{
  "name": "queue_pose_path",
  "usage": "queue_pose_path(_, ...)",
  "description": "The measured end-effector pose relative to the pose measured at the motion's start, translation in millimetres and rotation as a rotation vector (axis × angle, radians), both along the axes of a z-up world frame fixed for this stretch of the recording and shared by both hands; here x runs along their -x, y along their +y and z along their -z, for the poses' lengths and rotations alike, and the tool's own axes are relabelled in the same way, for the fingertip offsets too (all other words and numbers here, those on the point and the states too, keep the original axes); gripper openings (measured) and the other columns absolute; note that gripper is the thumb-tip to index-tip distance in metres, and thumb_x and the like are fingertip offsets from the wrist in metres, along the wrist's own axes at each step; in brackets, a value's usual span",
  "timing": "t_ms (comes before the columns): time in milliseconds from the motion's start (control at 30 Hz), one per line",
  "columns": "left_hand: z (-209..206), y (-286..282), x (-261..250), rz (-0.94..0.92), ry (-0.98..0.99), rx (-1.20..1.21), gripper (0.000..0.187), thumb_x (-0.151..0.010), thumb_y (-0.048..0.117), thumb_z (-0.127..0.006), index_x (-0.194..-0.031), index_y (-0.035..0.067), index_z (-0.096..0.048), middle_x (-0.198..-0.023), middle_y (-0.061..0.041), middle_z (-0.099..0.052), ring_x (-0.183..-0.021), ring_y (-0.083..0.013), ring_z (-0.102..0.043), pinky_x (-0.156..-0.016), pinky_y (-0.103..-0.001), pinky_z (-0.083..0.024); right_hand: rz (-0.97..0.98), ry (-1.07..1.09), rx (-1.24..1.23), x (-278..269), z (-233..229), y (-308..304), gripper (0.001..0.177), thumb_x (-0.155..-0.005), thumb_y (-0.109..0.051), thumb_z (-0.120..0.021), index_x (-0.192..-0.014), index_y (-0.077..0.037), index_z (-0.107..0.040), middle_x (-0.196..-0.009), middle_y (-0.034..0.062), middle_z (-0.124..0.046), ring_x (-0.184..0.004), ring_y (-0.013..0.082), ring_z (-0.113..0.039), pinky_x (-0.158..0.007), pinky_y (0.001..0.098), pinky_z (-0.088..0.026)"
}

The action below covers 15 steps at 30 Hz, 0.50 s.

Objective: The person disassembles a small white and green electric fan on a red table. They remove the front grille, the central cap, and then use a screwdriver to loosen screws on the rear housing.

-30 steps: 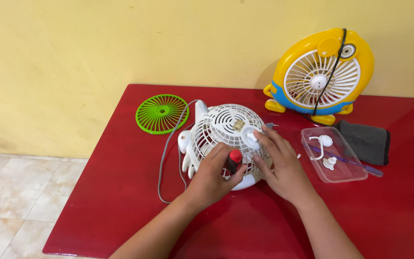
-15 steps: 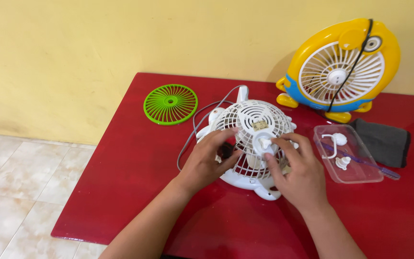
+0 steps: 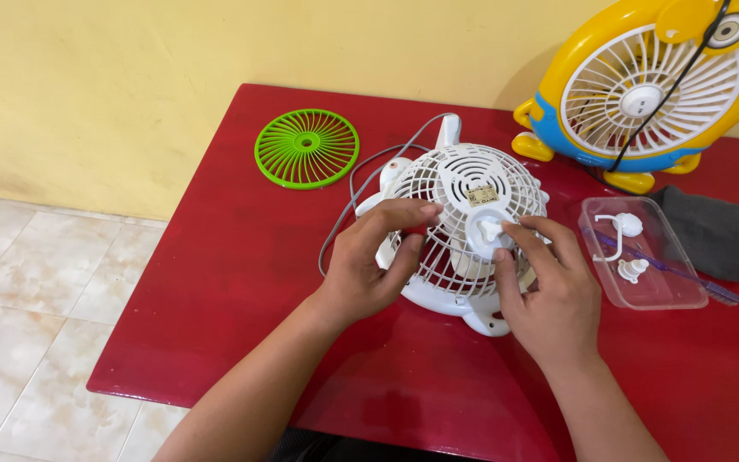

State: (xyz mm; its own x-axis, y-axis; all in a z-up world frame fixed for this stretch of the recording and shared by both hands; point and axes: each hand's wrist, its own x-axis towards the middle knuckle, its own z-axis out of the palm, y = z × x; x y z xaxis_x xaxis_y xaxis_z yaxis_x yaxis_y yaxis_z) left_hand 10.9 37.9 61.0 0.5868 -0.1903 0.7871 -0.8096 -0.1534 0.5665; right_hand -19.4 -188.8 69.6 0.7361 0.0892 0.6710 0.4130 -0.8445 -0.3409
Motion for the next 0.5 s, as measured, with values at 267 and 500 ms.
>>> queue_pose_path(267, 7.6, -6.1, -4.3, -0.157, -0.028, 0.022, 0.035, -0.086, 0.007, -0.091, -0.109, 0.004, -0.065, -0.101, -0.007, -0.063, -0.090, -0.0181, -0.065, -0.076, -0.030, -0.057, -0.005, 0.001, 0.006, 2.4, 0.9, 1.0, 0.027, -0.094, -0.013, -0.074, -0.120, -0.006, -0.074, -0.127, 0.0112, -0.067, -0.105, 0.0280, -0.071, -0.083, 0.0371, -0.058)
queue_pose_path(500, 1.0, 3.0, 4.7, 0.108, 0.037, 0.083, 0.020, -0.096, -0.004, -0.060, -0.116, 0.000, -0.059, -0.121, -0.015, -0.066, -0.104, -0.0218, -0.071, -0.091, -0.034, -0.059, -0.017, 0.024, -0.029, 1.7, 2.0, 0.5, 0.027, -0.095, -0.013, -0.074, -0.121, -0.007, -0.073, -0.128, 0.0109, -0.067, -0.106, 0.0278, -0.069, -0.083, 0.0370, -0.056)
